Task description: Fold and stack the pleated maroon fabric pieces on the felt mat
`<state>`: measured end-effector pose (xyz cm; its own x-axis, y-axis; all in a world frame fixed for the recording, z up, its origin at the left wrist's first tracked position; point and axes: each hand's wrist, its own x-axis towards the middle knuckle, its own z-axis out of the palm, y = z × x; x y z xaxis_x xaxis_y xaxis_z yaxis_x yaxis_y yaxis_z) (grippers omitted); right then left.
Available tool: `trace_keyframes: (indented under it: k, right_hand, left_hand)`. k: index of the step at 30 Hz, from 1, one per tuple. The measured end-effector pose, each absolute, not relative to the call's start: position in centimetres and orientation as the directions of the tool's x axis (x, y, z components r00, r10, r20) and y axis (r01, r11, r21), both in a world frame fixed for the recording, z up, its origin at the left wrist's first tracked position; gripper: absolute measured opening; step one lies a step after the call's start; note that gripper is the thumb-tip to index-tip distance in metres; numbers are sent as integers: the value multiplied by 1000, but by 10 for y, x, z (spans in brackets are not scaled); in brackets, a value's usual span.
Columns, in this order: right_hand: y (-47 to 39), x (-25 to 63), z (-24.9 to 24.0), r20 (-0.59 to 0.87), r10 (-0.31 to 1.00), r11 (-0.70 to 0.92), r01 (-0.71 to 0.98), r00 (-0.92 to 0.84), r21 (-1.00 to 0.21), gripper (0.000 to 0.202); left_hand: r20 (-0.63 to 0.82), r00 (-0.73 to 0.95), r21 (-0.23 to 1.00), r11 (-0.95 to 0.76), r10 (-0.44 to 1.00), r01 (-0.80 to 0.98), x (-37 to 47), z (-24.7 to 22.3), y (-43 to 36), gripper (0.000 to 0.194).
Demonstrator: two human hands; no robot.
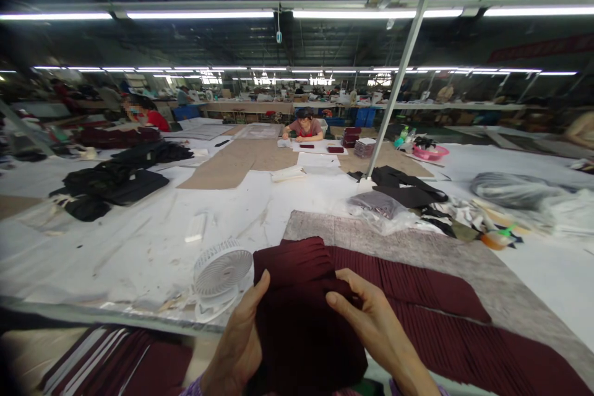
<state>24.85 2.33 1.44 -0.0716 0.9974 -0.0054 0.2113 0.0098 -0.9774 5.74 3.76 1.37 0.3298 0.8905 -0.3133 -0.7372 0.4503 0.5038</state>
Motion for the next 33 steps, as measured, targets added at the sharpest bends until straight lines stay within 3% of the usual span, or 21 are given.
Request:
trace_keyframes:
  k: [8, 11, 15, 33]
  right_hand:
    - [26, 240, 24, 59, 994, 78, 233, -87, -969, 20]
    - [25, 241, 22, 46, 994, 63, 194, -95, -979, 24]
    - [24, 242, 20, 35, 995, 51, 176, -89, -983, 28]
    - [23, 244, 26, 49, 989, 72, 170, -139, -983, 27]
  left_hand:
    - [-296, 344, 533, 453, 891, -715, 58, 9, 34, 39]
    - [-198, 328, 600, 379, 924, -705, 58, 9, 33, 34]
    - [-54, 357, 696, 291, 932, -656, 61, 16, 31, 42]
    - [-83, 364, 708, 312, 928, -634, 63, 18, 29, 54]
